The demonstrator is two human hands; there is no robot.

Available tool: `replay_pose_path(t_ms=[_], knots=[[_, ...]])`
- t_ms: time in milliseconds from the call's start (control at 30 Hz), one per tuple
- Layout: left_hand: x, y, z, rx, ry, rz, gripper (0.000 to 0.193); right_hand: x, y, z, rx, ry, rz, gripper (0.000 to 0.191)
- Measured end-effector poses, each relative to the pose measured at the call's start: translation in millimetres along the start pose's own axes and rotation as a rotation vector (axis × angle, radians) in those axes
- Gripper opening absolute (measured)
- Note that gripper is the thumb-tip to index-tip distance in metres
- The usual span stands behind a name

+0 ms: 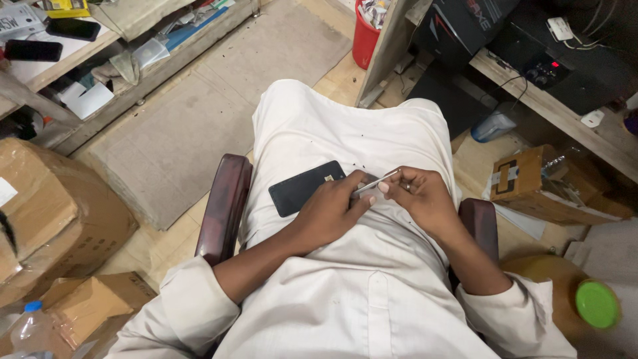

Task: The person uses a metal prying tool to carefully lift and separate a small component on the back of a black smartphone. They repeatedly insert the tool under the component and gently pry it away from the phone's back panel while holding the device on their lap.

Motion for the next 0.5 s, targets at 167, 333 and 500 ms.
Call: replay_pose_path(t_ms=[167,333,500], knots=[[-4.6,-1.5,-0.8,-0.121,-0.02,-0.039,0.029,0.2,10.2,-1.6,0.045,0.001,-0.075,0.009],[-6.3,-5.9,6.9,-0.177,0.01,-0.009,0.033,0.1,17.2,-5.9,-0.058,-0.008,-0.084,0.009],[-2.3,-1.6,-14.7,-0.37,-0.23,-0.177,0.025,-0.2,6.0,-4.4,-0.05,0.041,-0.113,0.012]])
Point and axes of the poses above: each hand's wrist, its own x-axis away from the middle knuckle, its own y-axis out of the back of the hand, z = x × y, the point moved 8 cm from there along -x, towards the middle knuckle, and after that the axes turned 3 degrees about z, right-handed, at the moved point
